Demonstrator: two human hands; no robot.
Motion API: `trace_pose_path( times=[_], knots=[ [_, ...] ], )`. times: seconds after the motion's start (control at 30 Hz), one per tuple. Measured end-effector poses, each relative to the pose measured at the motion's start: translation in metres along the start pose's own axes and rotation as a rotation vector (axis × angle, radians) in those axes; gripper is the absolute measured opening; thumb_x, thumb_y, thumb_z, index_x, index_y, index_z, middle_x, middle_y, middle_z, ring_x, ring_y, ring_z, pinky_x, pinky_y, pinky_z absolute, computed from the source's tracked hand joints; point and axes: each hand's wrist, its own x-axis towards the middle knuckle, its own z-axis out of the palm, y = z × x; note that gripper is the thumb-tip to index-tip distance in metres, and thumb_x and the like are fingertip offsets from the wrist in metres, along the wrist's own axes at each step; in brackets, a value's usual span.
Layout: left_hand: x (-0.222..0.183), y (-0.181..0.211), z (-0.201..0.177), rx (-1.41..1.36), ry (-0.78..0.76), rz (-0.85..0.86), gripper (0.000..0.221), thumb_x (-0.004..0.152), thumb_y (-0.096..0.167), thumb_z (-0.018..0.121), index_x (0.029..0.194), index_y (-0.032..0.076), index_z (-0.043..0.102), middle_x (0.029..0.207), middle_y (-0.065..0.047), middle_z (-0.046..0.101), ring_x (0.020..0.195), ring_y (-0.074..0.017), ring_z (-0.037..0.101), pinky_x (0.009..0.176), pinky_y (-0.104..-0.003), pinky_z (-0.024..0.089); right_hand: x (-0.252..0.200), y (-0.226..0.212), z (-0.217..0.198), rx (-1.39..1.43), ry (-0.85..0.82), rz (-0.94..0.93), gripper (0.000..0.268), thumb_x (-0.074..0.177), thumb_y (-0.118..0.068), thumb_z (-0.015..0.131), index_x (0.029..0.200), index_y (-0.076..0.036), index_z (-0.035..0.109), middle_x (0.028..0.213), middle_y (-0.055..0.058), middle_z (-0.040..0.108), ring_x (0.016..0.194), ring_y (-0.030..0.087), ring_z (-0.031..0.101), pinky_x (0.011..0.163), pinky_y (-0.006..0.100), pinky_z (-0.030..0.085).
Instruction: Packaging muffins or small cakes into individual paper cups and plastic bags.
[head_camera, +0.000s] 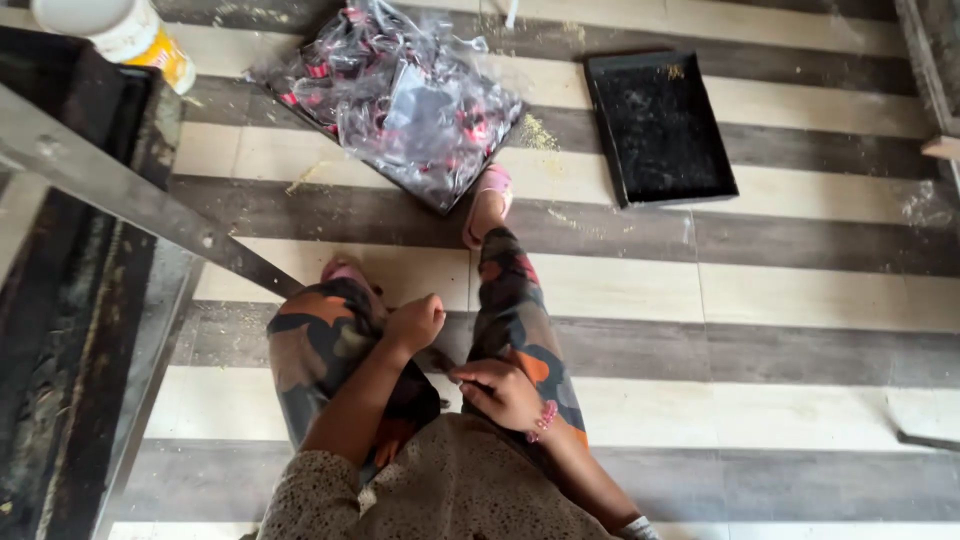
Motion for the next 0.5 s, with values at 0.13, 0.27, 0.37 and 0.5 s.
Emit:
trace_pose_path(
  times=[0.13,0.27,0.37,0.5],
  knots=[
    [0.010,-0.008,-0.008,0.017,-0.067,-0.139,0.017,0.092,0.031,0.066,0.096,0.014,0.065,0.088,-0.016,0.072,0.084,-0.0398,0.068,0.073,-0.051,0.054,0.001,0.016,-0.003,-0.076,-0.032,-0.083,0.021,0.095,-0.005,0.069,0.115,-0.001,0.073,0.107,0.015,0.076,0.098,0.028,0.074,0.084,0.038,0.059],
    [0.004,0.012,-0.031,-0.027,-0.174,-0.149,0.016,0.094,0.028,0.065,0.099,0.013,0.064,0.089,-0.015,0.072,0.083,-0.0369,0.069,0.075,-0.049,0.055,0.003,0.017,-0.018,-0.145,0.024,0.094,0.020,0.092,-0.008,0.070,0.111,-0.004,0.076,0.109,0.012,0.078,0.095,0.026,0.076,0.084,0.036,0.061],
    [-0.002,0.038,-0.059,-0.082,-0.193,-0.074,0.018,0.093,0.028,0.066,0.101,0.012,0.063,0.088,-0.013,0.072,0.081,-0.0345,0.069,0.072,-0.047,0.055,0.001,0.011,-0.039,-0.209,0.175,0.173,0.022,0.090,-0.009,0.070,0.110,-0.006,0.076,0.112,0.012,0.077,0.101,0.027,0.076,0.088,0.035,0.061],
    [-0.010,0.083,-0.134,-0.064,-0.024,-0.101,0.019,0.091,0.033,0.068,0.101,0.017,0.065,0.084,-0.007,0.074,0.077,-0.0282,0.072,0.068,-0.042,0.056,0.002,0.035,-0.071,-0.476,0.388,0.132,0.025,0.088,-0.009,0.072,0.112,-0.005,0.076,0.119,0.014,0.075,0.123,0.034,0.064,0.102,0.041,0.052]
  ],
)
